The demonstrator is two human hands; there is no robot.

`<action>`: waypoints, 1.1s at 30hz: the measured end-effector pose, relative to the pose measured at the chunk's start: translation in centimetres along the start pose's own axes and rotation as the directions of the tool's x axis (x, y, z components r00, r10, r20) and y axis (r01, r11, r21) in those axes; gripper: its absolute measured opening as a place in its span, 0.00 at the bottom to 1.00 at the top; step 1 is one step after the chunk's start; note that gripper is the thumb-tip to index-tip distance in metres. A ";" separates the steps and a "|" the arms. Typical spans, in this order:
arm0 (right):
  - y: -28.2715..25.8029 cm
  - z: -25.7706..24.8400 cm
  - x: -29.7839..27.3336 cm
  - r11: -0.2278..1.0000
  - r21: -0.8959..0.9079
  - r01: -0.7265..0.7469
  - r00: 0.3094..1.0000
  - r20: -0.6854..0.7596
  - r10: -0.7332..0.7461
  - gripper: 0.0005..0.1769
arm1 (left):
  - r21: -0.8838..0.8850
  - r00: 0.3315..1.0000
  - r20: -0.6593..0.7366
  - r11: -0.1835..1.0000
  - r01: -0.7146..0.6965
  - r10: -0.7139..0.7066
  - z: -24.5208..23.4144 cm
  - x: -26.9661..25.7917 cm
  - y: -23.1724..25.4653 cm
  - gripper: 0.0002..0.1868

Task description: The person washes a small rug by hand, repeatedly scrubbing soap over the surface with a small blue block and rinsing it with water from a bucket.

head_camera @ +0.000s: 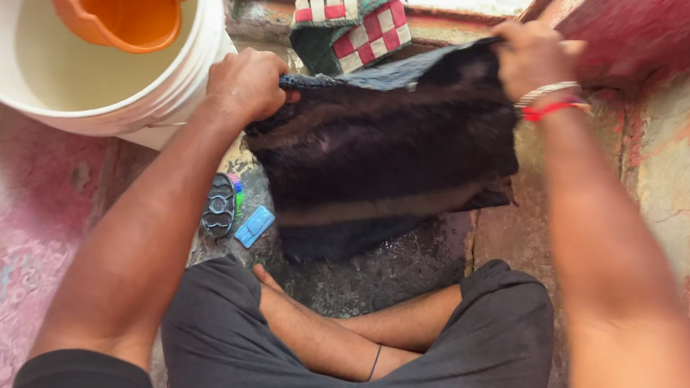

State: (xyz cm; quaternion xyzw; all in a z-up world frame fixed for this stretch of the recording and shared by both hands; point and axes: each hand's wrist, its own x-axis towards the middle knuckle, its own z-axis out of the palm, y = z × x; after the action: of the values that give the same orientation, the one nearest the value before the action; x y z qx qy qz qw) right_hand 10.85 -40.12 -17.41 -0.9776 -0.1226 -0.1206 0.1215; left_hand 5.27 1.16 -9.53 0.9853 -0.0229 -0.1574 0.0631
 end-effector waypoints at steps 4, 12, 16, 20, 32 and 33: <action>-3.5 7.8 1.1 0.967 -0.256 0.001 0.991 -0.129 -0.035 0.08 | -0.003 0.993 -0.023 0.993 0.117 -0.117 5.6 4.5 -1.8 0.20; -7.3 17.7 0.0 0.951 0.263 -0.164 0.986 0.048 0.156 0.07 | -0.278 0.934 -0.176 0.926 0.256 -0.311 14.2 8.5 -3.3 0.19; -7.7 20.4 -3.9 0.825 0.542 0.162 0.983 -0.019 -0.180 0.28 | -0.255 0.801 -0.582 0.967 -0.018 -0.138 17.1 7.3 -2.9 0.29; -5.4 20.5 -10.6 0.864 0.504 -0.012 0.998 0.060 -0.021 0.28 | -0.251 0.843 -0.524 0.925 -0.286 0.119 19.1 2.4 -1.1 0.24; 10.1 24.8 -21.7 0.432 0.359 -0.828 0.547 0.340 0.765 0.56 | 0.147 0.947 0.162 0.942 -0.302 0.278 33.6 -7.7 0.8 0.21; 10.1 24.9 -21.5 0.410 0.355 -0.840 0.529 0.368 0.765 0.55 | 0.140 0.950 0.123 0.943 -0.302 0.286 35.0 -7.4 0.4 0.16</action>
State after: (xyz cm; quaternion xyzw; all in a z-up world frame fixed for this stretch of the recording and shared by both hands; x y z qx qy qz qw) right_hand -1.50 -47.53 -48.61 -0.8544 0.3269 0.0607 0.3994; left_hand -12.76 -2.81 -40.20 0.9634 -0.1851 -0.1938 0.0069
